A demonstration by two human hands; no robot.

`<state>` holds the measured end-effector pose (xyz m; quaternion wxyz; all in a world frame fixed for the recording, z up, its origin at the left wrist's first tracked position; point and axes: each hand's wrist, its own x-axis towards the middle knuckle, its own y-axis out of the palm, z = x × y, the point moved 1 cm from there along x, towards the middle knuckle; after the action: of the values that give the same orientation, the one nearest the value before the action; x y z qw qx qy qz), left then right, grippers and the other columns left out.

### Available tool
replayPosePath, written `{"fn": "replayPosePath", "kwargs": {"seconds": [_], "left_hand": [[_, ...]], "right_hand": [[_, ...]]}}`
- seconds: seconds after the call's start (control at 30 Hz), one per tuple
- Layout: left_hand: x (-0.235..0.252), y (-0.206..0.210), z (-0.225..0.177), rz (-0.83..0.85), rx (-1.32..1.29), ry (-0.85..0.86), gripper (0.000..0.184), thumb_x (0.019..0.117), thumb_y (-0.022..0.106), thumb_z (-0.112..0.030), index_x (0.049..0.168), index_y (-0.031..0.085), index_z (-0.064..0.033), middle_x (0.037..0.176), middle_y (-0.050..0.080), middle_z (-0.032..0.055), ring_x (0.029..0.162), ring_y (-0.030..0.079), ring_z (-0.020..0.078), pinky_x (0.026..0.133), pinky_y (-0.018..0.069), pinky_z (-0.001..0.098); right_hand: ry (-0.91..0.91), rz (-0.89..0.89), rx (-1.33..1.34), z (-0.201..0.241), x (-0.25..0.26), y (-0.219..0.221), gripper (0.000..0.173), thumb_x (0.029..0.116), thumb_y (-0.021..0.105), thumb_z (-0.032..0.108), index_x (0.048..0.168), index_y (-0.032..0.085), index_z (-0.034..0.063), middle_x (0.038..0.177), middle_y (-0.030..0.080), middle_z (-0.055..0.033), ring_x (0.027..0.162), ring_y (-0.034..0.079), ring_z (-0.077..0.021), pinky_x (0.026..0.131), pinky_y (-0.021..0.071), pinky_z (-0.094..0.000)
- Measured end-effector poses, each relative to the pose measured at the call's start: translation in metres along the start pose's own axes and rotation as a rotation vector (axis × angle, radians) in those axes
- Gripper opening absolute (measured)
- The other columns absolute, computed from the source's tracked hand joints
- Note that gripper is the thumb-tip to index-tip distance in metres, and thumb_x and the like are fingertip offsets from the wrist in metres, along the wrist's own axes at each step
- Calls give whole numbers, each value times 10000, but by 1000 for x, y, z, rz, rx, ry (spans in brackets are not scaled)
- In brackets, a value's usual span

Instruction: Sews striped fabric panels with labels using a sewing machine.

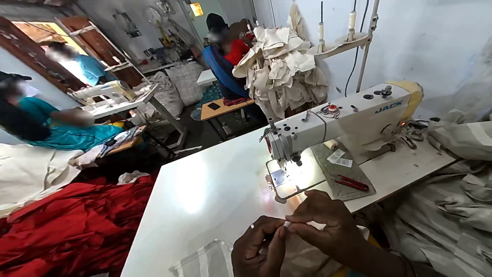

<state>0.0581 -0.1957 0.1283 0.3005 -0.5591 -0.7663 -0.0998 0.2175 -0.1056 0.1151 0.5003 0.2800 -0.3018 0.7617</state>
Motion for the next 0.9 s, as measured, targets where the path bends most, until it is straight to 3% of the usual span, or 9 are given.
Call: {"fn": "replayPosePath", "kwargs": {"seconds": [0.07, 0.27, 0.37, 0.47, 0.57, 0.67, 0.73, 0.83, 0.9], "left_hand": [[2, -9, 6, 69, 36, 39, 180, 1014, 635, -241, 1054, 745, -105, 956, 714, -37, 829, 667, -5, 712, 577, 152], [4, -10, 3, -167, 281, 58, 388, 1017, 598, -271, 662, 555, -119, 583, 509, -102, 538, 468, -104, 500, 395, 74], [-2, -5, -19, -47, -65, -187, 367, 1073, 508, -326, 828, 737, -178, 699, 670, -127, 630, 609, -63, 596, 529, 142], [-6, -20, -19, 154, -175, -213, 239, 1008, 642, -260, 1174, 767, -141, 1033, 774, -55, 888, 722, 28, 812, 618, 235], [-10, -28, -11, 112, -126, -169, 180, 954, 724, -190, 1115, 781, -132, 1009, 772, -58, 859, 719, 20, 774, 620, 212], [-11, -48, -13, 117, -65, -108, 113, 989, 681, -176, 1057, 770, -163, 986, 755, -102, 873, 690, -28, 771, 588, 162], [-6, -67, -27, 95, 86, -24, 96, 998, 675, -196, 1058, 748, -182, 1012, 743, -131, 919, 679, -53, 817, 579, 154], [24, -99, -43, -193, 650, 104, 198, 993, 667, -173, 931, 704, 11, 841, 712, 54, 762, 660, 46, 714, 568, 221], [66, -103, -16, -322, 1025, -14, 286, 997, 636, -197, 975, 730, 72, 889, 714, 221, 791, 690, 298, 738, 547, 480]], "right_hand": [[-72, -61, -125, 3, 6, -2, 58, 935, 738, 200, 944, 762, 148, 825, 733, 53, 822, 683, -9, 1082, 460, -370], [-371, -93, -444, 31, -20, 21, 89, 1002, 633, 279, 963, 681, 215, 846, 637, 36, 882, 598, -128, 1182, 254, -413], [-374, -193, -538, 22, -21, 30, 68, 1000, 627, 297, 964, 623, 239, 878, 584, 60, 913, 565, -86, 1194, 231, -397], [-379, -190, -624, 14, -21, 24, 76, 1012, 622, 325, 1011, 626, 249, 899, 573, 63, 929, 556, -83, 1187, 220, -410], [-357, -88, -502, 12, -24, 27, 135, 1008, 603, 274, 1108, 685, 235, 932, 622, 48, 933, 574, -112, 1163, 269, -428], [-108, 90, -141, 6, -10, 15, 463, 1006, 597, 497, 1307, 654, 150, 1223, 682, -42, 1191, 613, -146, 1122, 431, -386], [111, 346, 76, -9, 1, 1, 746, 887, 747, 533, 1440, 546, 75, 1378, 621, -75, 1288, 574, -136, 1099, 494, -364], [408, 703, 81, -22, -8, 5, 363, 878, 794, 303, 1058, 705, 1, 917, 732, -118, 851, 711, -183, 765, 582, -411], [644, 796, 0, -17, -34, 18, 303, 935, 716, 264, 1019, 701, -28, 862, 713, -181, 811, 706, -286, 741, 555, -504]]}}
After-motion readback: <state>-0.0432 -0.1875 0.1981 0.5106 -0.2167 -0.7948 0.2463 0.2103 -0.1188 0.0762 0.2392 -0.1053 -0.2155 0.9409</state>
